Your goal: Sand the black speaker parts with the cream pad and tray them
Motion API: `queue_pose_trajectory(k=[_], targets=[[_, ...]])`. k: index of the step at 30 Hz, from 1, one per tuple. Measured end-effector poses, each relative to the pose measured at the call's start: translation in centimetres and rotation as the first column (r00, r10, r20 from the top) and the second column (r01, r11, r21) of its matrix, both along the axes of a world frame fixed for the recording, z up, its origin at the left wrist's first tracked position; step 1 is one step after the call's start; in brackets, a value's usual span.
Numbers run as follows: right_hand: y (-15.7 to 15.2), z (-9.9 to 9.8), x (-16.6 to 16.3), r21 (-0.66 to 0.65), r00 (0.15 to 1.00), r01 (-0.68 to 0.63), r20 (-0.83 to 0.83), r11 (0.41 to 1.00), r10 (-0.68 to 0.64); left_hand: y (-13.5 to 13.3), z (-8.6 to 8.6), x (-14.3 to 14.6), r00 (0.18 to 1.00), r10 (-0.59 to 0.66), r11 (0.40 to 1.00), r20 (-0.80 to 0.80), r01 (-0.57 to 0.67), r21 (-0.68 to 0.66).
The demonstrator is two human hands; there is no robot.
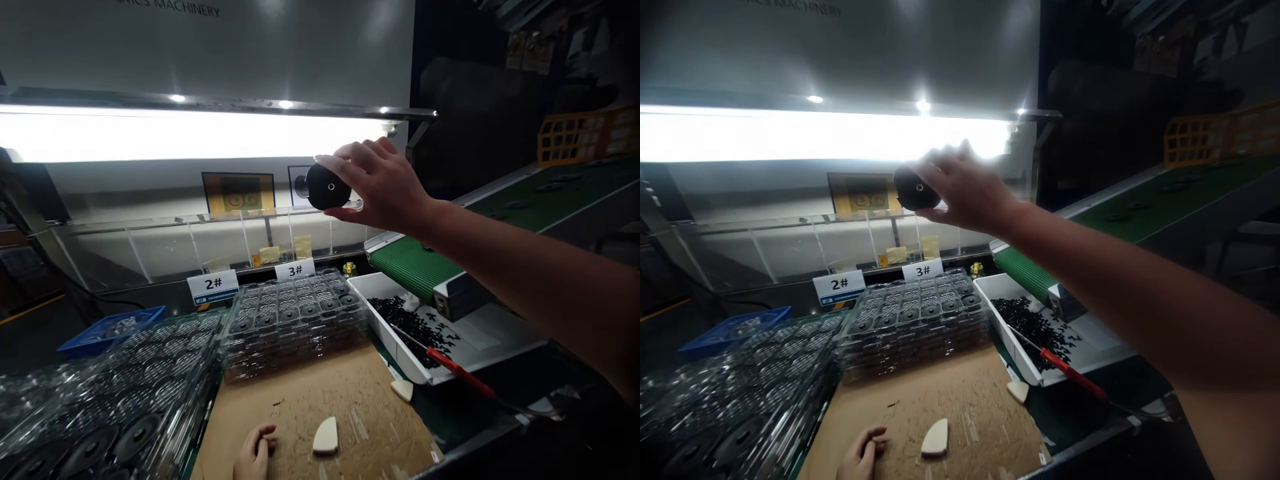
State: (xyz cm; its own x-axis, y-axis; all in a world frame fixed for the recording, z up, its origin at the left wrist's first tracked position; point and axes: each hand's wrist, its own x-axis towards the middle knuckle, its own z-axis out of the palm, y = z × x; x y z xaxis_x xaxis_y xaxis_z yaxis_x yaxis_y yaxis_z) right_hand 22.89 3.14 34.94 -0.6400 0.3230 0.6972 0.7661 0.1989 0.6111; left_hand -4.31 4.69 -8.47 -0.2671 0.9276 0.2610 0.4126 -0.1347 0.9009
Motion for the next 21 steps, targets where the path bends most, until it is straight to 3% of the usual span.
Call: queue_pose_trajectory(k=[3, 5, 7, 8, 10, 11, 12, 13, 14, 15, 17, 19, 21], targets=[[0.6, -1.6, -0.4, -0.125, 0.994, -0.088, -0.069, 0.988, 0.079, 0.3, 0.4, -0.2, 1.0, -0.009, 0.999, -0.021, 0.01, 0.032], [1.2, -4.0, -0.9, -0.26, 0.987, -0.143, -0.105, 0.955, 0.12, -0.1, 0.5, -0.1, 0.999, 0.02, 0.997, -0.029, -0.018, 0.078], [1.6, -7.8, -1.5, -0.445, 0.976, -0.218, -0.113, 0.869, 0.187, -1.5, 0.6, 0.6, 0.998, 0.056, 0.987, -0.028, -0.051, 0.15], [1.5, -10.1, -1.8, -0.542, 0.961, -0.275, -0.137, 0.794, 0.239, -2.6, 0.6, 1.1, 0.998, 0.062, 0.98, -0.024, -0.056, 0.19], [0.8, -15.3, -2.5, -0.714, 0.908, -0.415, -0.291, 0.564, 0.3, -5.3, 0.9, 2.5, 0.997, 0.07, 0.959, -0.017, -0.062, 0.276], [0.2, -18.1, -2.8, -0.771, 0.868, -0.495, -0.419, 0.401, 0.266, -6.8, 1.1, 3.4, 0.998, 0.059, 0.95, -0.019, -0.05, 0.307], [-0.6, -21.0, -3.2, -0.79, 0.818, -0.576, -0.556, 0.212, 0.149, -8.1, 1.4, 4.2, 0.999, 0.038, 0.942, -0.028, -0.027, 0.333], [-1.3, -23.7, -3.6, -0.751, 0.75, -0.66, -0.661, 0.022, -0.02, -9.3, 1.7, 4.9, 0.999, 0.019, 0.924, -0.033, -0.004, 0.383], [-2.1, -26.4, -4.1, -0.618, 0.634, -0.773, -0.743, -0.144, -0.215, -10.1, 1.9, 5.5, 0.998, 0.012, 0.874, -0.055, 0.016, 0.486], [-2.9, -29.0, -4.6, -0.419, 0.476, -0.879, -0.769, -0.226, -0.427, -10.7, 2.0, 5.9, 0.994, -0.019, 0.838, -0.11, 0.076, 0.541], [-4.1, -33.3, -5.7, -0.284, 0.376, -0.926, -0.709, -0.247, -0.597, -11.1, 1.9, 6.2, 0.964, -0.105, 0.807, -0.243, 0.225, 0.545], [-4.8, -36.4, -6.7, -0.207, 0.32, -0.947, -0.65, -0.245, -0.689, -10.8, 1.3, 5.9, 0.939, -0.187, 0.844, -0.288, 0.304, 0.442], [-5.0, -38.1, -7.5, -0.158, 0.285, -0.958, -0.597, -0.239, -0.75, -10.3, 0.8, 5.4, 0.949, -0.22, 0.894, -0.226, 0.289, 0.343]])
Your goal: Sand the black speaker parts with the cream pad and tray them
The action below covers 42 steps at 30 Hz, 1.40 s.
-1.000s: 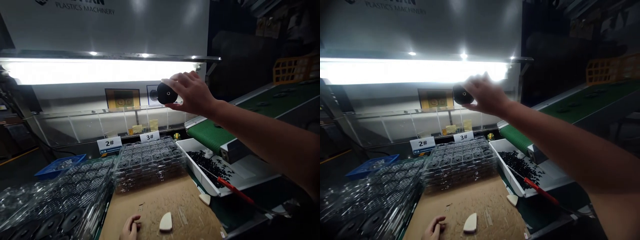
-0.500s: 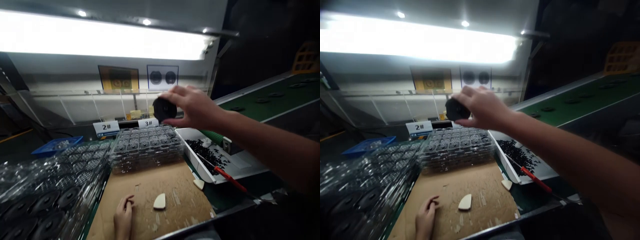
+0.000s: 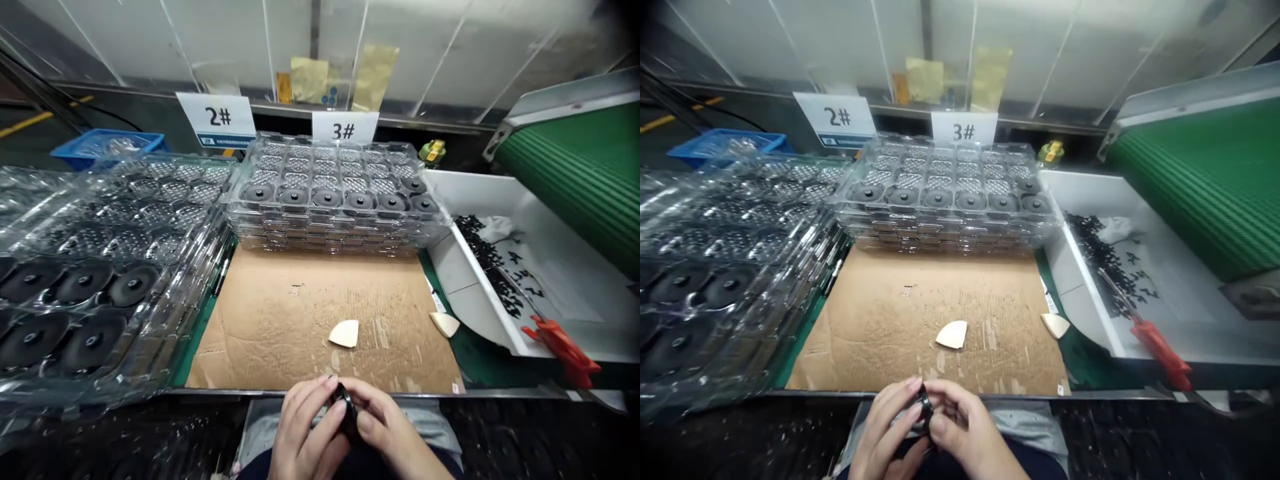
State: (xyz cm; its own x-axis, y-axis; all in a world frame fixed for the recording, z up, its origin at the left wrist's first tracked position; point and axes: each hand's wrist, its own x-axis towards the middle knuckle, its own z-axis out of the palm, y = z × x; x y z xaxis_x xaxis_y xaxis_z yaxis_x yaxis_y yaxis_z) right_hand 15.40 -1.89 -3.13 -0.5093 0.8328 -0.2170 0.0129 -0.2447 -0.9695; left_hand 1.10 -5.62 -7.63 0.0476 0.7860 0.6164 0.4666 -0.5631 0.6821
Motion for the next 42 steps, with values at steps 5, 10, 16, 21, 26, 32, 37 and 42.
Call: queue_pose_trajectory(k=[5, 10, 16, 21, 26, 32, 37, 42], targets=[[1.2, -0.2, -0.1, -0.008, 0.987, 0.022, 0.158, 1.0, -0.02, 1.4, 0.4, -0.7, 0.99, 0.007, 0.934, 0.144, 0.045, -0.355], [3.7, -1.5, 1.5, 0.39, 0.757, -0.057, 0.617, 0.919, -0.215, 3.9, 1.8, -2.0, 0.661, 0.427, 0.619, 0.617, 0.283, -0.732], [6.2, -5.4, 2.5, 0.515, 0.592, -0.268, 0.755, 0.814, -0.283, 6.8, 1.6, -5.1, 0.04, 0.621, 0.545, 0.783, 0.696, -0.468], [6.6, -4.9, 1.3, 0.527, 0.662, -0.167, 0.686, 0.833, -0.302, 7.3, 1.1, -5.8, -0.09, 0.643, 0.595, 0.761, 0.685, -0.421], [6.1, -3.7, -1.0, 0.422, 0.823, -0.192, 0.561, 0.886, -0.089, 7.7, 1.3, -5.9, -0.071, 0.638, 0.587, 0.767, 0.69, -0.424], [8.8, 2.0, -3.8, 0.493, 0.868, -0.027, 0.443, 0.869, -0.224, 8.1, 3.1, -3.7, 0.038, 0.606, 0.569, 0.795, 0.677, -0.466], [8.5, 6.7, -4.5, 0.492, 0.912, -0.215, 0.411, 0.844, -0.008, 7.6, 4.8, -2.2, 0.151, 0.584, 0.492, 0.798, 0.716, -0.496], [7.4, 7.2, -3.8, 0.608, 0.912, -0.147, 0.39, 0.78, -0.132, 6.7, 5.9, -1.7, 0.209, 0.565, 0.507, 0.799, 0.675, -0.535]])
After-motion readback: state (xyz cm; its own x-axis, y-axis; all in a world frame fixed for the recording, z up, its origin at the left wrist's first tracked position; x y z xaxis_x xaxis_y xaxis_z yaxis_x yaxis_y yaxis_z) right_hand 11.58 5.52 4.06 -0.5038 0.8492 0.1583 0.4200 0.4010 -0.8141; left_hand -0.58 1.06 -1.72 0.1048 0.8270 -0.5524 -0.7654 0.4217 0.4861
